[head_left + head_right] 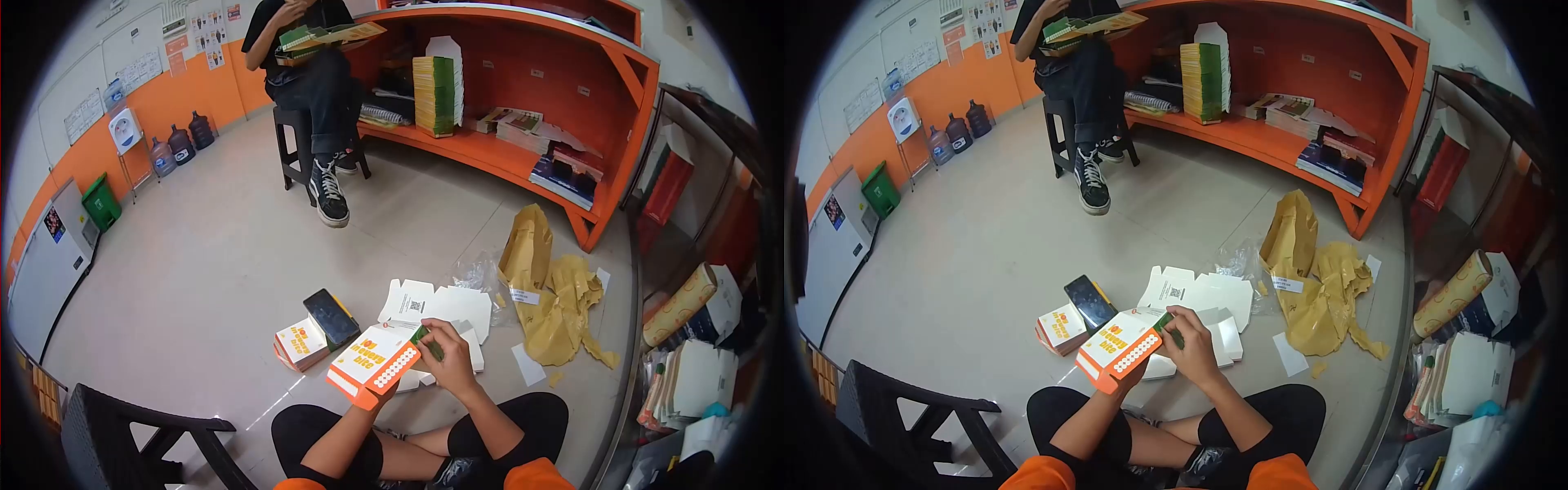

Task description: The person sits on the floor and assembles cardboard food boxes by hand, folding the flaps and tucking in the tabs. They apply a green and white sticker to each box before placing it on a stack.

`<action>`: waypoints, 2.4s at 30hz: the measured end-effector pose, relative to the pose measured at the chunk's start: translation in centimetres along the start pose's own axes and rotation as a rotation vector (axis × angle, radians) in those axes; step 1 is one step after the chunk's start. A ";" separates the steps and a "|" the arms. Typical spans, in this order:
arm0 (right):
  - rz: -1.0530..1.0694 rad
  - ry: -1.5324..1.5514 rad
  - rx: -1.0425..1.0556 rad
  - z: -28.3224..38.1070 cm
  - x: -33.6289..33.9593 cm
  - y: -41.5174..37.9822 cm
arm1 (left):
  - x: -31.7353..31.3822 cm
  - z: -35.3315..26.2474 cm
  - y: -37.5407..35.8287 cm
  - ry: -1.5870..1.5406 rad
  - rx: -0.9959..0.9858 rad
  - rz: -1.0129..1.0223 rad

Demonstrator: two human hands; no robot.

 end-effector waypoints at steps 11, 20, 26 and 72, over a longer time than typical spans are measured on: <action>0.116 0.152 -0.172 -2.6 -1.8 -1.3 | -0.9 2.3 -1.1 -0.083 0.102 0.056; 0.221 -0.004 0.008 0.3 -2.1 -1.4 | -1.4 4.0 -1.0 -0.621 0.870 -0.015; 0.116 0.420 -0.519 -6.5 -0.5 -1.0 | 2.2 -0.3 2.2 -0.183 0.025 -0.070; 0.098 -0.426 -0.195 -5.1 -0.5 -1.2 | -2.2 -1.9 1.4 0.037 0.211 0.177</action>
Point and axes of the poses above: each hand's wrist, its own y-axis towards the middle knuckle, its own x-axis out of the back of the hand, z = x × y, the point moved 10 cm from there along y, towards the middle knuckle, and after that the axes turned 13 degrees about -z, right-handed, at the moved point
